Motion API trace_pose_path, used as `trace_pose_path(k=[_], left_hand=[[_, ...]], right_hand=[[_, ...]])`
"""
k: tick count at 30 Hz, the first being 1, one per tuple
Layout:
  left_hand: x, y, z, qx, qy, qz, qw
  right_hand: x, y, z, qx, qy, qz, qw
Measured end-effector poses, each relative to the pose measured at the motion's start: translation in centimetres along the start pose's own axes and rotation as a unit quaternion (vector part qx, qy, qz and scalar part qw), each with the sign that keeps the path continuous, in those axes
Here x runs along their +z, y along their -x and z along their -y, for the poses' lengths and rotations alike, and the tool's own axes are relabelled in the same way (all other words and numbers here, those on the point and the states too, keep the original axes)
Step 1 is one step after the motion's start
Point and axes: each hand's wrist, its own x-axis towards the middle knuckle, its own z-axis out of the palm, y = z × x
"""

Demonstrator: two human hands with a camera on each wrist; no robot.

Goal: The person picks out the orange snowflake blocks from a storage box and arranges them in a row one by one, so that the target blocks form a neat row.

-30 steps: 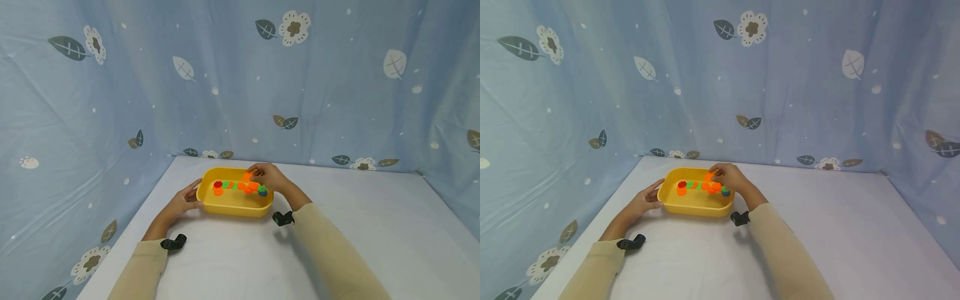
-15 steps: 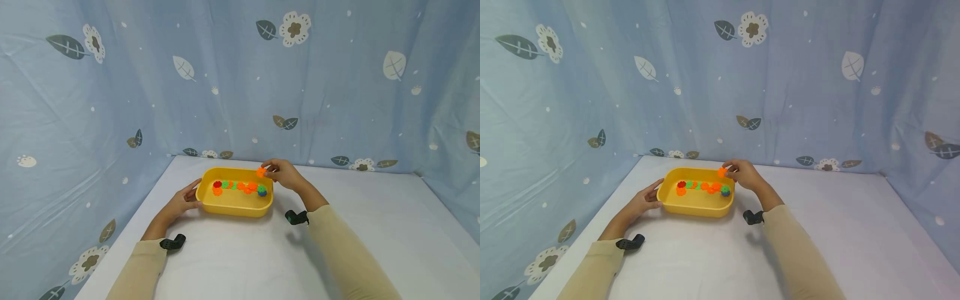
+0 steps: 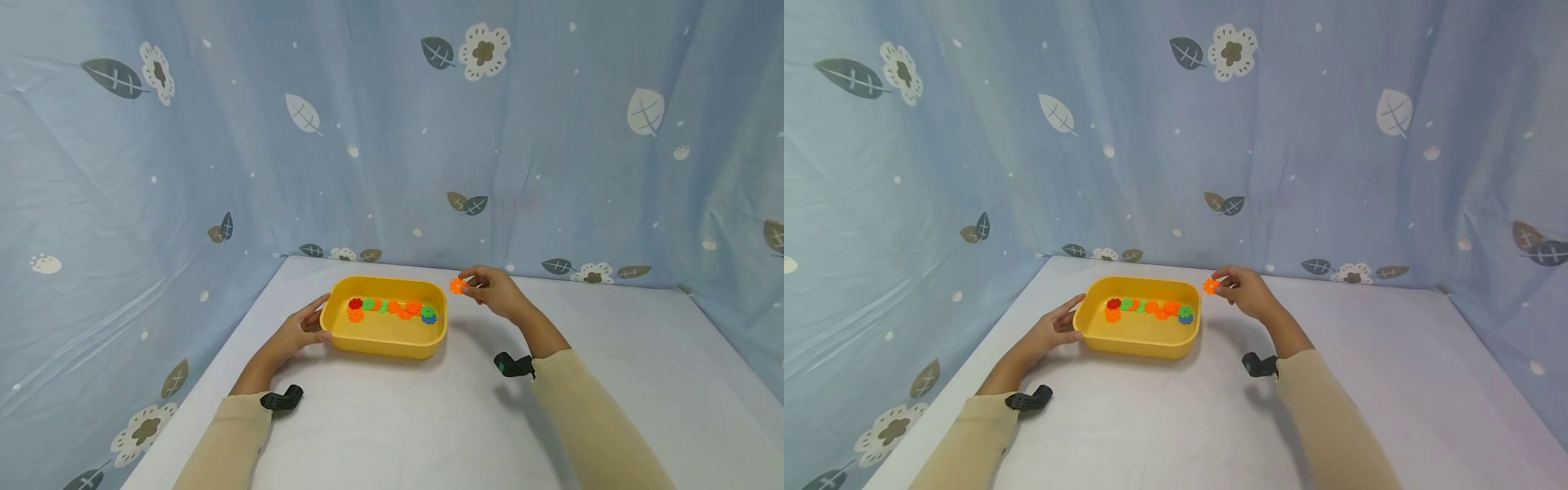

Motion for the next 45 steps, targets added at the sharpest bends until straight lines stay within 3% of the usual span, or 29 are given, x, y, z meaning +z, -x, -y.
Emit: trace_pose_path(k=[15, 26, 45], left_hand=[[0.2, 0.1, -0.2, -0.004, 0.0, -0.005, 1.0], [0.2, -0.1, 0.2, -0.006, -0.015, -0.009, 0.9998], [0.2, -0.2, 0.3, -0.007, -0.006, -0.008, 0.9999]], right_hand=[[0.4, 2.0, -4.2, 0.028, -0.021, -0.023, 0.9991], [0.5, 3.2, -5.8, 0.034, -0.034, -0.044, 0.9978], [1.2, 3.7, -7.9, 0.05, 0.031, -0.044, 0.9973]])
